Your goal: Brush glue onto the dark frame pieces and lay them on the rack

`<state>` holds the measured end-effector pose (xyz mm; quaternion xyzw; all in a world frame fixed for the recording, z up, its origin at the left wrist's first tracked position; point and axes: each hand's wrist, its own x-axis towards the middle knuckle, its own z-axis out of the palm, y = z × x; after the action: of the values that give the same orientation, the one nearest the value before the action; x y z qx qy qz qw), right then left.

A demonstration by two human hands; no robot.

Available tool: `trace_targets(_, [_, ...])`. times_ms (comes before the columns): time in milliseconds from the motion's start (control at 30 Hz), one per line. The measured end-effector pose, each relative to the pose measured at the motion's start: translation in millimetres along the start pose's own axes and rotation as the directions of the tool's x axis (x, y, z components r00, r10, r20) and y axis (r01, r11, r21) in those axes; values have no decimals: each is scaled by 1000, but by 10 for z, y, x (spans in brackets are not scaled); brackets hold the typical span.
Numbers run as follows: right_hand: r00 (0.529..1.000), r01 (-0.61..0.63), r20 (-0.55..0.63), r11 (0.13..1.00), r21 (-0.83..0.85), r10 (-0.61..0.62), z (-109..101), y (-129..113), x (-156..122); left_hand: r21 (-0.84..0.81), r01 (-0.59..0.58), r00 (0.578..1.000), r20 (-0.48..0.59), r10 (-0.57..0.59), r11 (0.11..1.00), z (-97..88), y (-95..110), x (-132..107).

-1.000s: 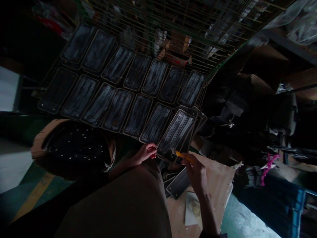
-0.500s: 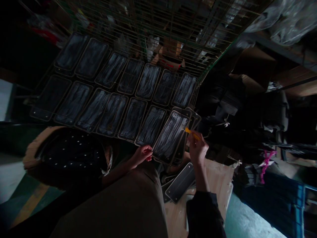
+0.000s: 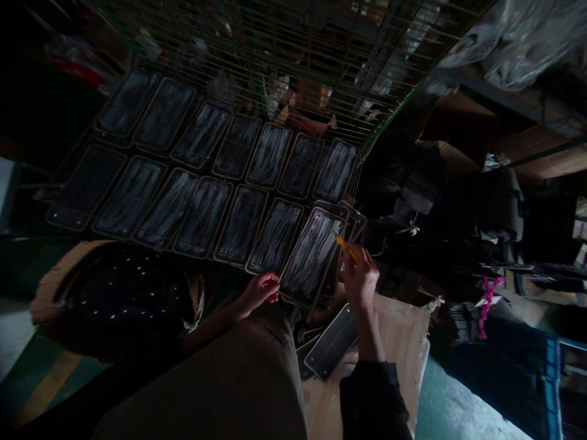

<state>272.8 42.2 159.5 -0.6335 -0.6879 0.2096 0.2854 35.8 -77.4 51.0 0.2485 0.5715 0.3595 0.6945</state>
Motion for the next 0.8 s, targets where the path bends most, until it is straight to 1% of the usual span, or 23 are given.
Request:
trace_targets(67, [996, 70, -53, 995, -78, -74, 83, 80, 226, 6, -5, 1000, 10, 5, 1000, 2, 19, -12])
trace_targets(133, [992, 107, -54, 984, -145, -115, 166, 127, 346, 9, -16, 1000, 13, 15, 1000, 0, 36, -18])
trace_targets(200, [991, 129, -11, 974, -189, -133, 225, 117, 327, 15, -8, 1000, 4, 8, 1000, -4, 46, -16])
trace_targets(267, [988, 149, 65, 970, -194, -139, 245, 62, 204, 19, 8, 1000, -4, -8, 1000, -7, 46, -8])
trace_targets(333, [981, 159, 133, 976, -151, -139, 233, -6, 69, 16, 20, 1000, -7, -20, 1000, -10, 41, 2])
trace_targets(400, [979, 148, 150, 986, -72, -136, 212, -57, 15, -3, 25, 1000, -7, -25, 1000, -13, 37, 8])
trace_targets(467, [984, 142, 109, 990, -13, -140, 210, -76, 84, -17, 27, 1000, -5, -27, 999, -16, 39, 9])
trace_targets(533, [984, 167, 65, 986, -10, -166, 241, -58, 239, -21, 29, 1000, -1, -29, 999, -19, 48, 6])
trace_targets(600, [973, 225, 66, 972, -72, -220, 290, -3, 401, -25, 36, 999, 2, -36, 999, -20, 59, 1])
trace_targets(667, [960, 277, 101, 947, -162, -263, 330, 72, 492, -27, 40, 999, 3, -40, 999, -20, 66, -1])
trace_targets(733, [952, 301, 131, 926, -227, -278, 338, 137, 478, -22, 38, 999, 6, -38, 999, -18, 64, 1])
trace_targets(800, [954, 291, 152, 925, -246, -260, 310, 162, 363, -22, 35, 999, 5, -35, 999, -16, 55, 3])
